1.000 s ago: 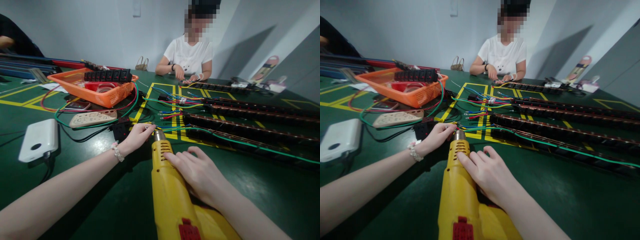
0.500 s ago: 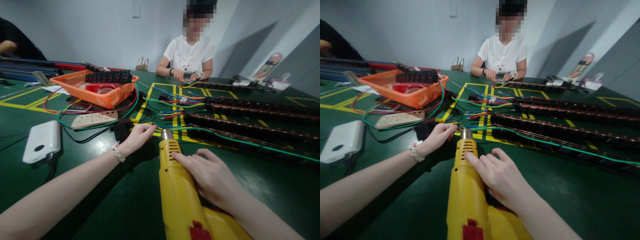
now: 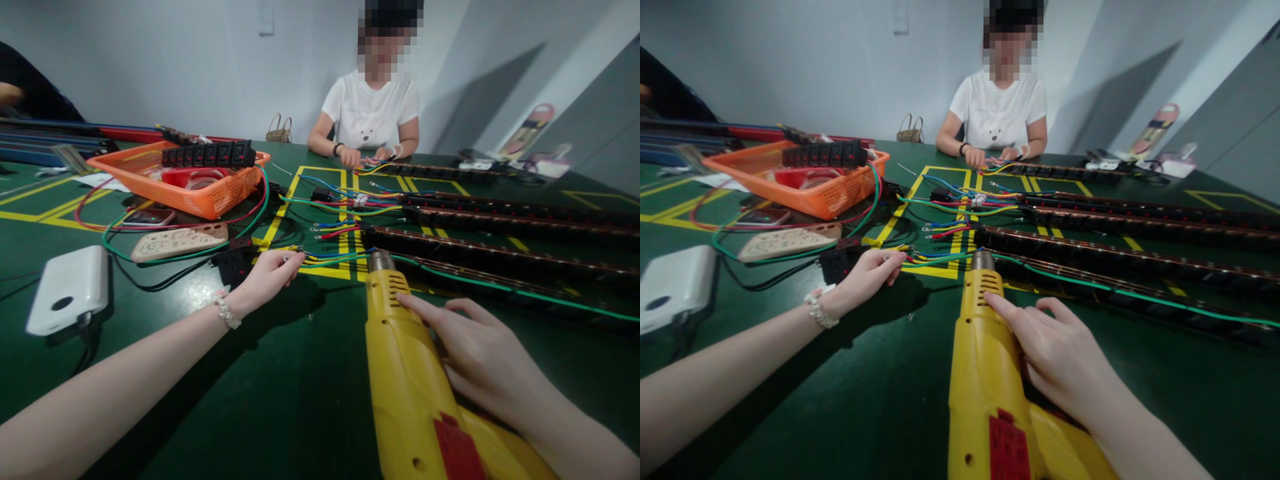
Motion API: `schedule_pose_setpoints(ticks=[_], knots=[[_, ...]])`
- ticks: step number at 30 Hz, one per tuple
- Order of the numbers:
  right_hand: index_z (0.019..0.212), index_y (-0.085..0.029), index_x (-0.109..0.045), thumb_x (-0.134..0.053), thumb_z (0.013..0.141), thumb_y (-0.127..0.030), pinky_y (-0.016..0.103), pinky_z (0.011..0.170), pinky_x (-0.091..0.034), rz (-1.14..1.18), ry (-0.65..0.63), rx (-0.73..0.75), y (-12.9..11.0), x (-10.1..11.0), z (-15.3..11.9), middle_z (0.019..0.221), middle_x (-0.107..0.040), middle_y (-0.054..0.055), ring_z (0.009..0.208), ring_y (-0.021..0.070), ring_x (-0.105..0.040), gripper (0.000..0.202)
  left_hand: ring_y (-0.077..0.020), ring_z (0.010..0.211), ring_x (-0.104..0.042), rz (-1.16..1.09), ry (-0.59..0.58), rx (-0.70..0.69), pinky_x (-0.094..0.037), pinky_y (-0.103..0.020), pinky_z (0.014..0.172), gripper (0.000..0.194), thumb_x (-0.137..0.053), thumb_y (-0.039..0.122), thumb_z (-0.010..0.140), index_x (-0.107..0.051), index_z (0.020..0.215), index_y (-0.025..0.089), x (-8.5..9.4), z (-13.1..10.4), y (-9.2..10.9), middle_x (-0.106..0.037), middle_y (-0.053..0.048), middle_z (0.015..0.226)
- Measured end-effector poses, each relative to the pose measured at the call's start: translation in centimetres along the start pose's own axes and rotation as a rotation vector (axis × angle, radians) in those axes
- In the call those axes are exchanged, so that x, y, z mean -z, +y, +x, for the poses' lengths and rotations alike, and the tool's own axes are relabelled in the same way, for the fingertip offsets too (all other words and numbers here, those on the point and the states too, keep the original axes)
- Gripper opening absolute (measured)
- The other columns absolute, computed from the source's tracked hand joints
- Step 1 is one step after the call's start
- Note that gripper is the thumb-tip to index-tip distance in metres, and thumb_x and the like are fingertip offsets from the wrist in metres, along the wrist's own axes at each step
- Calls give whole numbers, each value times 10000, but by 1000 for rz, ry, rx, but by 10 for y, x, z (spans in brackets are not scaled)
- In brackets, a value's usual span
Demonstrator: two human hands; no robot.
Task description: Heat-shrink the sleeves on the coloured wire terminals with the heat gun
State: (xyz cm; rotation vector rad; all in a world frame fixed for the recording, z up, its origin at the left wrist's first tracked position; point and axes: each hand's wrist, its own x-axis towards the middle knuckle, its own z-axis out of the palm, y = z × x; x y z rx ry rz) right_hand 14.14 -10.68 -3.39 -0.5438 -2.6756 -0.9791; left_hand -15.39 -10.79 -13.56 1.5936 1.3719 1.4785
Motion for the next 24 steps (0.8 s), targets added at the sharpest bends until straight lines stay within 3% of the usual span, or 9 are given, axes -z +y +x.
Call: schedule_pose_setpoints(ticks=[11, 24], knots=[[1283, -158, -389, -407, 790, -127, 83, 789, -285, 0, 8, 6, -3, 3, 2, 852, -508, -23, 770, -42, -362, 494, -35, 471, -399, 19, 5, 0, -301, -161, 505, 516, -399, 498, 870, -448, 554, 93, 0, 0, 2, -436, 5, 478], [1251, -176, -414, -377, 806, -133, 100, 823, -258, 28, 1, 7, -2, -1, 4, 910, -526, -42, 790, -38, -368, 449, -33, 463, -406, 31, -6, 9, -304, -158, 505, 513, -395, 499, 869, -443, 561, 92, 0, 0, 3, -435, 14, 479]])
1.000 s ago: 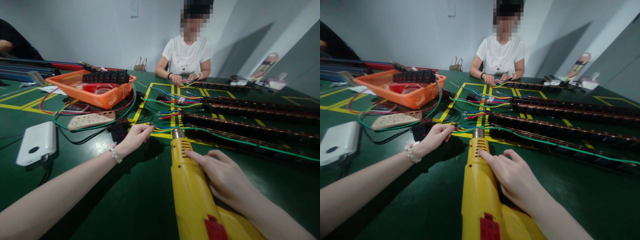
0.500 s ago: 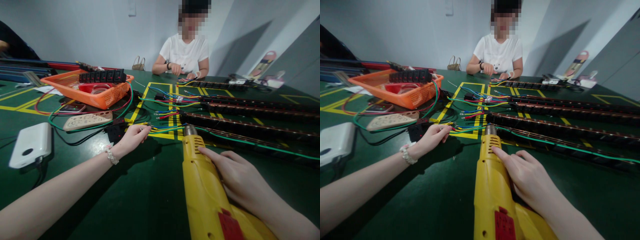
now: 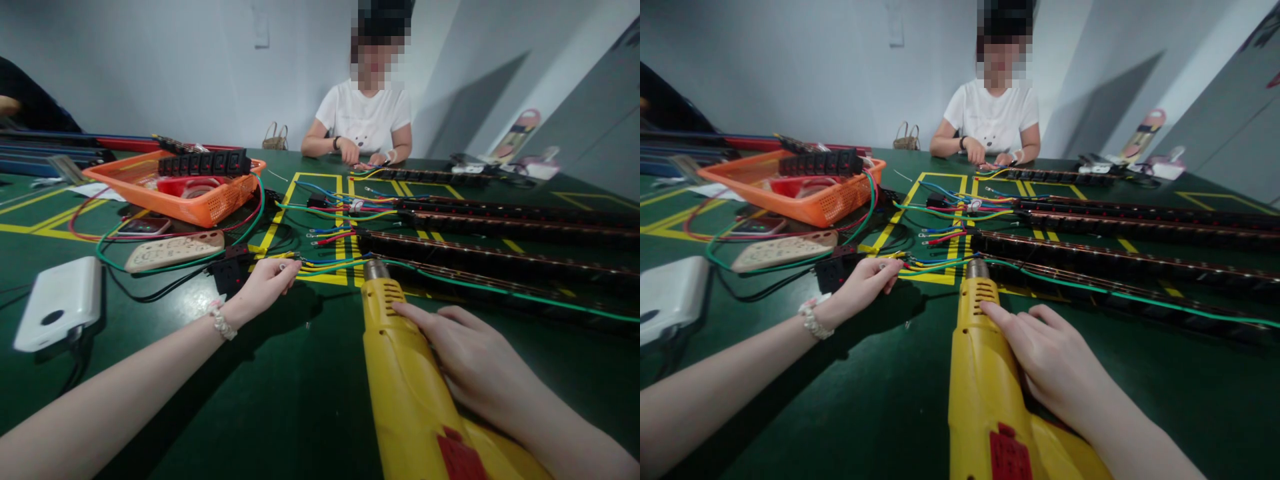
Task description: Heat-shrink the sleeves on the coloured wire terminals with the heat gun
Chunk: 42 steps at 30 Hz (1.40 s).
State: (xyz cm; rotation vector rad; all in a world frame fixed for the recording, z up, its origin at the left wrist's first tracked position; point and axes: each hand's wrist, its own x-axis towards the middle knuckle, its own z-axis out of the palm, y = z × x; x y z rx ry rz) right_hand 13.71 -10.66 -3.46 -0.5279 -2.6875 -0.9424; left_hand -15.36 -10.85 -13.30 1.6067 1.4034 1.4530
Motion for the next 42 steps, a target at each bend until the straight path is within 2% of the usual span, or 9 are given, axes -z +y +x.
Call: schedule_pose_setpoints(ticks=[11, 19, 24, 33, 38, 42], knots=[[1239, -195, -421, -394, 810, -137, 122, 874, -239, 67, 15, 23, -11, -3, 7, 890, -517, -37, 810, -26, -348, 434, -27, 454, -394, -2, 33, -24, -301, -158, 511, 515, -386, 468, 881, -425, 534, 89, -2, 1, 1, -426, 11, 466], [1251, -199, -408, -406, 794, -181, 197, 907, -233, 129, 34, 118, -43, -12, 35, 854, -516, -23, 803, -26, -389, 458, -34, 470, -389, -14, 31, -17, -288, -167, 495, 528, -383, 510, 873, -426, 556, 90, -2, 2, -2, -426, 7, 486], [1219, -207, -433, -389, 830, -202, 217, 899, -234, 116, 97, 153, -59, -12, 47, 773, -492, -14, 768, -18, -372, 392, -42, 496, -370, -13, 32, -8, -261, -173, 470, 518, -398, 549, 853, -496, 639, 87, -3, 2, -4, -419, 3, 533], [1263, -232, -416, -406, 823, -213, 221, 909, -237, 109, 87, 147, -57, -11, 43, 801, -498, -16, 770, -23, -360, 440, -46, 509, -379, -11, 26, -11, -269, -168, 473, 515, -394, 550, 850, -507, 660, 86, -2, 0, -5, -438, -5, 551], [1307, -242, -385, -452, 770, -235, 197, 871, -225, 121, 46, 136, -53, -13, 39, 832, -505, -6, 781, -27, -359, 541, -41, 475, -357, 40, 55, -12, -258, -181, 484, 537, -373, 524, 866, -395, 546, 94, -2, -2, 0, -400, -2, 488], [1302, -250, -390, -478, 752, -243, 182, 839, -222, 102, 52, 123, -50, -11, 37, 822, -504, -15, 766, -28, -356, 557, -31, 504, -269, 65, 110, -35, -203, -189, 491, 493, -418, 496, 854, -384, 569, 94, -1, -4, 4, -317, 12, 518]])
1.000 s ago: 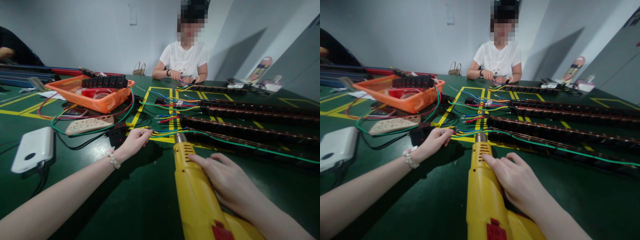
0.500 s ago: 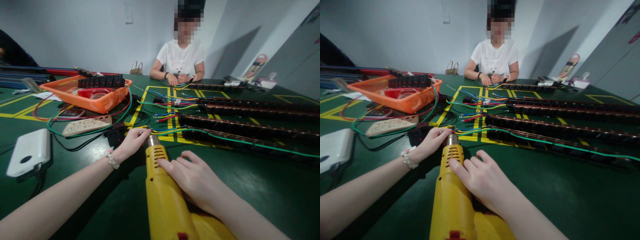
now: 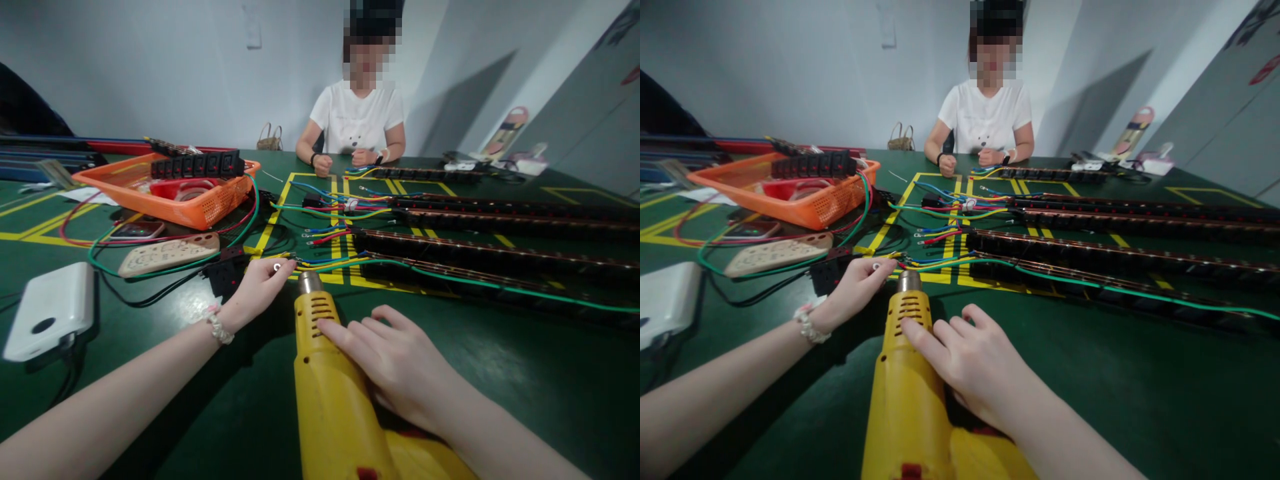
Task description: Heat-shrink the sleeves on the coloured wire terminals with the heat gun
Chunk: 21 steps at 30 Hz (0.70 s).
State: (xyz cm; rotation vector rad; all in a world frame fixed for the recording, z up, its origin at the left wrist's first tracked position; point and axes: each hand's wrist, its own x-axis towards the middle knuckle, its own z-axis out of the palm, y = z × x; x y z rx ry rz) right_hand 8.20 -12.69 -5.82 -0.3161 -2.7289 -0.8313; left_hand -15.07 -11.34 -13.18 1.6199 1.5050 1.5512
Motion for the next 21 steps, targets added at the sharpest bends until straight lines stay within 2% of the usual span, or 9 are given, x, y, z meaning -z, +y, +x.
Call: schedule_pose_setpoints(ticks=[5, 12, 17, 21], knots=[[1305, -269, -393, -475, 734, -193, 185, 858, -233, -9, -34, -29, 7, 5, -11, 863, -516, -24, 791, -29, -375, 581, -29, 524, -197, 33, 21, 0, -151, -200, 489, 514, -452, 508, 832, -324, 555, 95, -1, 0, -2, -227, 11, 543], [1322, -269, -368, -395, 783, -124, 157, 867, -265, -70, -64, -133, 34, 15, -40, 1004, -524, -52, 824, -43, -395, 559, -17, 484, -220, 21, 16, 15, -164, -192, 478, 517, -445, 510, 838, -315, 552, 100, -1, 2, -3, -256, 19, 507], [1275, -220, -428, -369, 769, -100, 123, 792, -282, -88, -32, -193, 49, 21, -55, 943, -535, -36, 781, -31, -380, 523, -19, 469, -254, 6, 1, 21, -190, -189, 475, 520, -442, 513, 841, -339, 540, 101, -2, 1, -4, -301, 16, 482], [1279, -220, -425, -360, 783, -105, 122, 773, -300, -108, -54, -218, 53, 24, -60, 919, -537, -26, 761, -32, -395, 514, -19, 459, -253, -28, -6, 22, -180, -191, 466, 513, -434, 517, 846, -350, 553, 104, -3, 2, -6, -306, 19, 473]])
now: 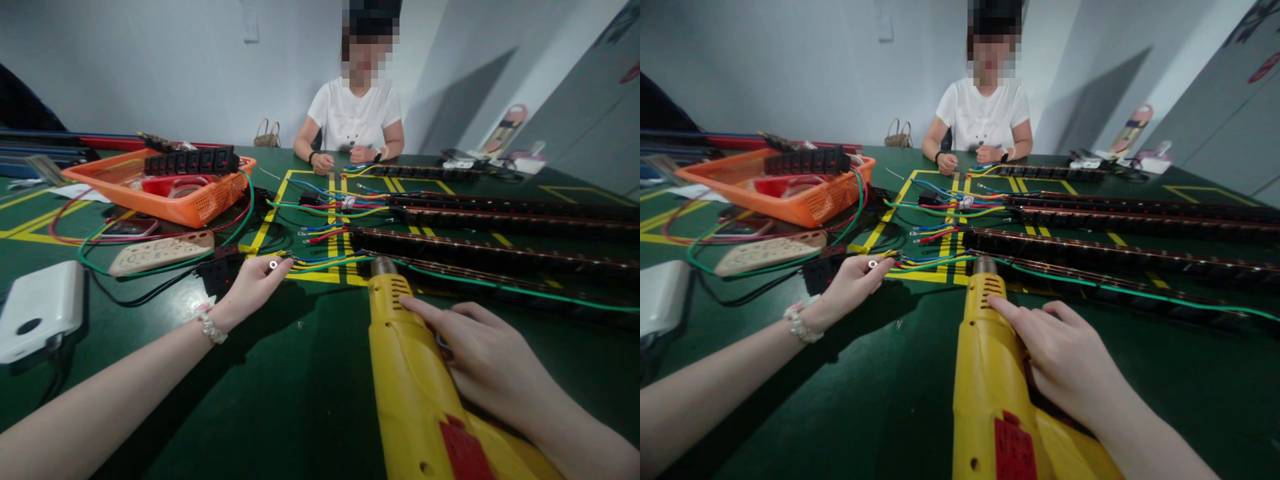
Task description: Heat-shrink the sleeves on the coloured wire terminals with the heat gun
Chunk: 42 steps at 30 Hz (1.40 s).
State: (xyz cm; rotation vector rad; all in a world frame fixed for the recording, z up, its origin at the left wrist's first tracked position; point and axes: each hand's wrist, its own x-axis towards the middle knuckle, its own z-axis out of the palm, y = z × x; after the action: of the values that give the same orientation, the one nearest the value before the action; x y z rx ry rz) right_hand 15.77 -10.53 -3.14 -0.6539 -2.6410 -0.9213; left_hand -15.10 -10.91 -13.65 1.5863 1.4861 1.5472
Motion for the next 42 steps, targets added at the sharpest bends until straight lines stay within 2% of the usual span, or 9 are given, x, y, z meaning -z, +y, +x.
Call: schedule_pose_setpoints(ticks=[8, 13, 17, 23, 30, 42], knots=[[1281, -205, -412, -378, 813, -144, 137, 810, -275, -31, 14, 69, -6, 1, 3, 883, -527, -18, 790, -23, -376, 473, -21, 454, -255, -16, -3, -30, -177, -192, 463, 500, -433, 504, 852, -358, 560, 106, -1, 1, -3, -305, 21, 465], [1281, -189, -397, -403, 795, -136, 155, 873, -275, -21, -17, 85, -8, 2, 2, 1008, -523, -36, 831, -21, -379, 489, -22, 453, -244, -41, -5, -13, -176, -193, 460, 506, -423, 511, 852, -345, 555, 109, 0, 1, 0, -296, 22, 463], [1272, -192, -407, -370, 811, -155, 154, 859, -276, -31, -1, 94, -12, 1, 5, 934, -529, -17, 787, -26, -386, 464, -22, 456, -239, -64, -6, 1, -167, -194, 458, 510, -415, 518, 854, -338, 559, 110, 0, 2, 1, -294, 22, 467], [1280, -223, -396, -378, 806, -154, 179, 885, -268, 1, 23, 154, -41, -7, 30, 904, -525, -23, 795, -49, -410, 479, -25, 468, -240, -95, -4, -21, -175, -190, 466, 503, -402, 516, 862, -324, 574, 111, -1, 2, 1, -293, 22, 478], [1250, -212, -417, -393, 831, -207, 210, 908, -248, 97, 65, 233, -74, -14, 53, 850, -518, -15, 814, -25, -404, 420, -23, 493, -265, -71, -4, -47, -188, -187, 482, 498, -406, 500, 864, -342, 575, 100, 1, 2, 3, -311, 18, 514], [1290, -211, -384, -412, 804, -197, 212, 912, -245, 114, 52, 241, -70, -14, 50, 894, -522, -21, 834, -26, -399, 487, -21, 491, -256, -37, -17, -65, -187, -184, 484, 498, -407, 484, 867, -335, 563, 96, 2, 0, 5, -301, 19, 511]])
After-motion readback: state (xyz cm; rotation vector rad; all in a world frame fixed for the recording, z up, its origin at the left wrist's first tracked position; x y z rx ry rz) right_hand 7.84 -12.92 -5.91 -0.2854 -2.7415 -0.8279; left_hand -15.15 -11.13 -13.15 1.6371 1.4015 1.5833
